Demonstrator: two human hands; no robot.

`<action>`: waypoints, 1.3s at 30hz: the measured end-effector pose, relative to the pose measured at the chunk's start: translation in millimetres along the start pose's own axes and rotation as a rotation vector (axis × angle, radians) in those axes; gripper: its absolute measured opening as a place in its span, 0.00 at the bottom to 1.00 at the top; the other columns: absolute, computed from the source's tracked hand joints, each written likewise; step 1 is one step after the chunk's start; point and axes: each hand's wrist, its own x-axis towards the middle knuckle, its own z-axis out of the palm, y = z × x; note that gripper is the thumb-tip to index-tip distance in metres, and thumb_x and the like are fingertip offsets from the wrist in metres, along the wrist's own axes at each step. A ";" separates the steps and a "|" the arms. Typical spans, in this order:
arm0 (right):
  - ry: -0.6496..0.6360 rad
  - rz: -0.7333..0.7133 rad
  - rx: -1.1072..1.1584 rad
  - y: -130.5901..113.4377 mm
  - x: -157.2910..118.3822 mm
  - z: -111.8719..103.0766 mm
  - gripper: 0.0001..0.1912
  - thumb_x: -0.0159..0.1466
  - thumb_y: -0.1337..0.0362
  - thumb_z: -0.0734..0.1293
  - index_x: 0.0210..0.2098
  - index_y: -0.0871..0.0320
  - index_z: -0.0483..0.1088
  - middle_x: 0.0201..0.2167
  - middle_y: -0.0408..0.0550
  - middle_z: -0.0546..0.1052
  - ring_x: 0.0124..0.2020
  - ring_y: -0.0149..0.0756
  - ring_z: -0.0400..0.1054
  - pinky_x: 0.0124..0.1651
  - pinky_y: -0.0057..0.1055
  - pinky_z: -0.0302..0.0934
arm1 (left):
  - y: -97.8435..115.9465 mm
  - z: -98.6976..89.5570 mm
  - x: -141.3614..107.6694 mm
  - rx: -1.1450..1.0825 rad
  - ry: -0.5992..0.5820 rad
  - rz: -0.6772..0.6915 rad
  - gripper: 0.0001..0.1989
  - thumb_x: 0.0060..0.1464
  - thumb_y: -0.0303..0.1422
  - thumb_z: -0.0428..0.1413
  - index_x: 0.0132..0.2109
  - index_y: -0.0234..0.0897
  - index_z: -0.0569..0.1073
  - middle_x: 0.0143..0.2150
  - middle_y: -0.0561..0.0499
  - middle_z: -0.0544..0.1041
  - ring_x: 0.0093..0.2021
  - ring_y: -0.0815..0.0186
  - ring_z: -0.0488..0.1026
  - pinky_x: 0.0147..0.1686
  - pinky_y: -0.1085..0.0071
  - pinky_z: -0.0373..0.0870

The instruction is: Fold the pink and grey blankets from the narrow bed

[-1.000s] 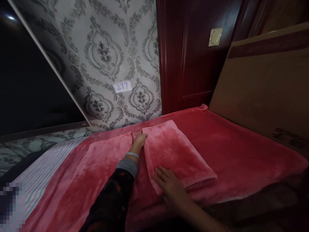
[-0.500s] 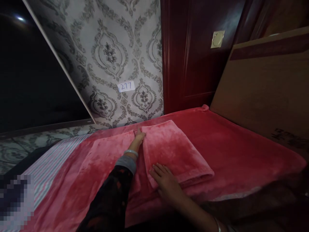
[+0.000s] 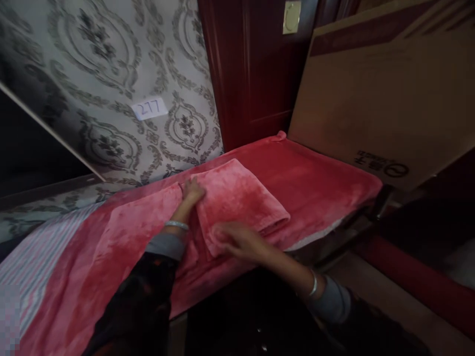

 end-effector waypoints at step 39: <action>0.489 0.384 -0.336 134.9 -81.7 -37.4 0.40 0.52 0.73 0.57 0.65 0.59 0.67 0.51 0.53 0.78 0.48 0.47 0.69 0.57 0.46 0.64 | -85.8 -25.8 -211.7 0.705 -0.295 0.374 0.19 0.57 0.33 0.55 0.55 0.41 0.77 0.65 0.38 0.72 0.71 0.45 0.61 0.72 0.45 0.53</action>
